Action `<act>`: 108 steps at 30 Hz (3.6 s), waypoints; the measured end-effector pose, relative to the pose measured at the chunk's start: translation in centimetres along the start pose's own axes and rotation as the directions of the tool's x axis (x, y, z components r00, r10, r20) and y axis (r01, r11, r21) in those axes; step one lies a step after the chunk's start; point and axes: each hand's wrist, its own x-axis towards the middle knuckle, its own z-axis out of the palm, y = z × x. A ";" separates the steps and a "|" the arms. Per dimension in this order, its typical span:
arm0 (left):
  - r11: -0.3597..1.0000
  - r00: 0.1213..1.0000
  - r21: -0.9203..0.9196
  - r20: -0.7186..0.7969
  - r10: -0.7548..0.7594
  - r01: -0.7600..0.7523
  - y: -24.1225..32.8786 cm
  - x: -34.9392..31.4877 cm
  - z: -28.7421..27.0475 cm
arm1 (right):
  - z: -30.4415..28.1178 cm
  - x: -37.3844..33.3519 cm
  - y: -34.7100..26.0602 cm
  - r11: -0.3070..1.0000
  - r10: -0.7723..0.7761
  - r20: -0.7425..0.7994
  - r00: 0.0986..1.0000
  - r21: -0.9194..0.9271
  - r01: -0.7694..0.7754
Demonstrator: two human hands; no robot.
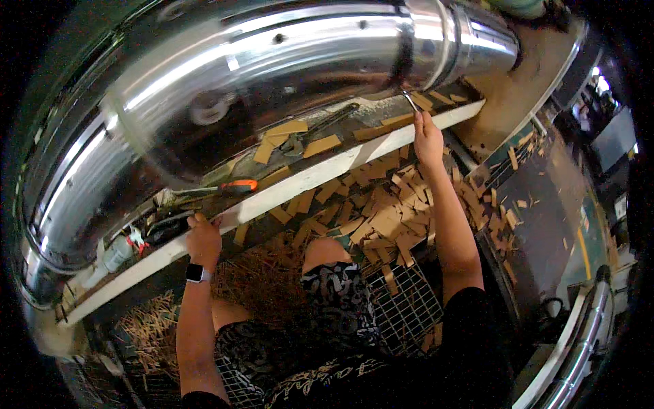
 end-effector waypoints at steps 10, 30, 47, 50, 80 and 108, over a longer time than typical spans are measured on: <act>0.952 0.986 -0.258 0.065 -0.152 0.164 3.3 1.4 -7.8 | 0.0 -0.4 0.0 0.991 0.134 -0.091 0.987 -0.002 -0.135; 0.867 0.961 -0.421 0.186 -0.206 0.268 2.7 1.4 -9.3 | -5.0 0.7 -2.6 0.991 -0.120 0.248 0.961 -0.033 0.132; 0.872 0.959 -0.401 0.068 -0.275 0.279 2.8 0.8 -7.8 | -2.6 -7.8 -23.8 0.485 -0.547 0.095 0.832 0.846 0.223; 0.848 0.961 -0.454 0.079 -0.266 0.273 3.0 0.8 -8.4 | -2.0 -8.0 -23.4 0.579 -0.600 0.054 0.798 0.718 0.387; 0.827 0.955 -0.483 0.082 -0.286 0.289 2.9 0.8 -9.3 | -1.0 -8.0 -24.6 0.429 -0.421 0.246 0.873 0.902 -0.048; 0.846 0.952 -0.437 0.138 -0.272 0.305 3.0 1.0 -8.0 | -1.0 -9.1 -24.9 0.421 -0.543 0.044 0.839 0.878 0.227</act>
